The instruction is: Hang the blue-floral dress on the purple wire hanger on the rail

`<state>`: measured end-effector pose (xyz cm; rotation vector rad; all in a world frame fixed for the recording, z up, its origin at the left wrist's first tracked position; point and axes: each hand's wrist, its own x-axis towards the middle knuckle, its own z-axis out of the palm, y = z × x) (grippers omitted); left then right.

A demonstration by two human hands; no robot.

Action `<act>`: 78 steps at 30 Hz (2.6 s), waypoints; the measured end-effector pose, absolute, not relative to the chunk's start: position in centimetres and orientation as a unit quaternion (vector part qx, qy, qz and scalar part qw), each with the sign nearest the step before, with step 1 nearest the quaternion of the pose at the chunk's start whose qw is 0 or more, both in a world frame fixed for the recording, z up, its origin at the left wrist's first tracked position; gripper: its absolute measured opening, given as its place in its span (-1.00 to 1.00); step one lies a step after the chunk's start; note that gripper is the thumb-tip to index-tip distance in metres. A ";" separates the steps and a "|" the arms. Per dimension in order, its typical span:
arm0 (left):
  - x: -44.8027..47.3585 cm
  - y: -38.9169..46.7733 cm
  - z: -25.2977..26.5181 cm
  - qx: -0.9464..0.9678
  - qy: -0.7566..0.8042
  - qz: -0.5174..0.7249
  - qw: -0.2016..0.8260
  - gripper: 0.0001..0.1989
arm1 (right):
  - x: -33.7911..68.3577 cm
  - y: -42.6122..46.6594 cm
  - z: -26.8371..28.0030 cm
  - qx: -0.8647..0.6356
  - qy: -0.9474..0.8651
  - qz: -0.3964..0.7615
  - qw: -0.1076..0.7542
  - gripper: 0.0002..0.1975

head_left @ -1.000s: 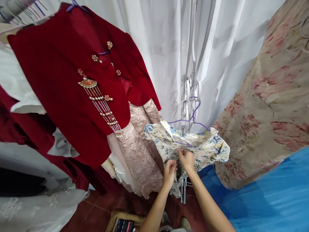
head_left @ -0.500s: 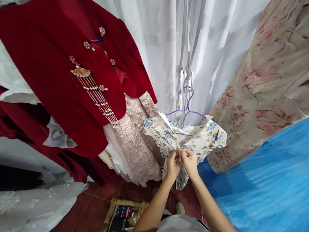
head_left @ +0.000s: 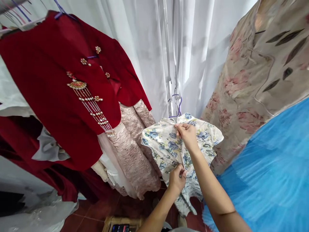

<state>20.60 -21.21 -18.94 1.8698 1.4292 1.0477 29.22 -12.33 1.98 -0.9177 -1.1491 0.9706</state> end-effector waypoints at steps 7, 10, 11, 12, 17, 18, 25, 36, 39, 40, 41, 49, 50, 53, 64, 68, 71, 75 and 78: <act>18.0 -20.9 -20.4 0.714 0.521 0.365 0.293 -0.88 | 29.4 -12.3 3.0 -0.393 -0.529 0.411 0.631 -0.69; 16.1 -19.1 -15.7 0.723 0.451 0.467 0.235 -0.87 | 29.2 -12.9 1.6 -0.399 -0.512 0.429 0.628 -0.69; 15.4 -18.1 -13.3 0.720 0.430 0.509 0.194 -0.85 | 29.1 -13.2 1.1 -0.399 -0.506 0.437 0.627 -0.70; 14.8 -17.0 -10.8 0.716 0.407 0.549 0.142 -0.82 | 28.9 -13.4 0.5 -0.397 -0.500 0.446 0.627 -0.70; 13.4 -11.7 -0.8 0.791 0.328 0.517 0.015 -0.72 | 28.3 -14.3 -0.6 -0.392 -0.479 0.447 0.646 -0.72; 13.3 -11.0 0.2 0.808 0.317 0.497 0.010 -0.76 | 28.3 -14.2 -0.6 -0.392 -0.479 0.444 0.648 -0.73; 13.0 -9.8 1.7 0.860 0.265 0.436 0.018 -0.82 | 28.1 -12.8 -1.8 -0.408 -0.456 0.420 0.670 -0.77; 14.0 -10.6 4.0 0.812 0.263 0.520 0.033 -0.84 | 27.1 -13.0 -1.0 -0.418 -0.452 0.373 0.694 -0.75; 13.3 -10.6 4.8 0.749 0.279 0.600 0.036 -0.85 | 26.8 -13.2 -3.4 -0.451 -0.469 0.399 0.646 -0.75; 12.6 -10.4 5.1 0.730 0.290 0.618 0.027 -0.85 | 26.8 -13.5 -4.5 -0.465 -0.474 0.404 0.629 -0.74; 11.6 -10.2 5.4 0.714 0.303 0.631 0.010 -0.84 | 26.9 -13.9 -5.7 -0.478 -0.478 0.407 0.614 -0.73; -0.7 -7.0 2.2 0.716 0.393 0.543 -0.196 -0.73 | 28.5 -17.4 -12.5 -0.485 -0.516 0.448 0.546 -0.60; -1.7 -6.8 0.9 0.698 0.413 0.554 -0.188 -0.70 | 28.4 -17.5 -12.8 -0.479 -0.524 0.455 0.538 -0.60; -2.5 -6.9 -3.6 0.618 0.487 0.610 -0.091 -0.60 | 28.1 -17.7 -14.1 -0.474 -0.538 0.462 0.522 -0.60; 10.8 -17.8 -12.2 0.655 0.496 0.478 0.310 -0.73 | 29.3 -19.1 -17.0 -0.475 -0.672 0.447 0.350 -0.58; 14.5 -19.9 -11.4 0.686 0.439 0.402 0.419 -0.82 | 29.9 -19.9 -13.9 -0.372 -0.705 0.495 0.345 -0.81; 14.7 -20.6 -11.6 0.656 0.420 0.394 0.488 -0.73 | 32.3 -20.1 -12.4 -0.368 -0.718 0.492 0.326 -0.80; 13.2 -21.9 -12.8 0.684 0.422 0.310 0.507 -0.64 | 37.2 -20.5 -12.0 -0.415 -0.698 0.440 0.384 -0.72; 11.8 -22.9 -13.7 0.702 0.448 0.257 0.491 -0.80 | 40.4 -21.2 -12.8 -0.475 -0.644 0.354 0.484 -0.74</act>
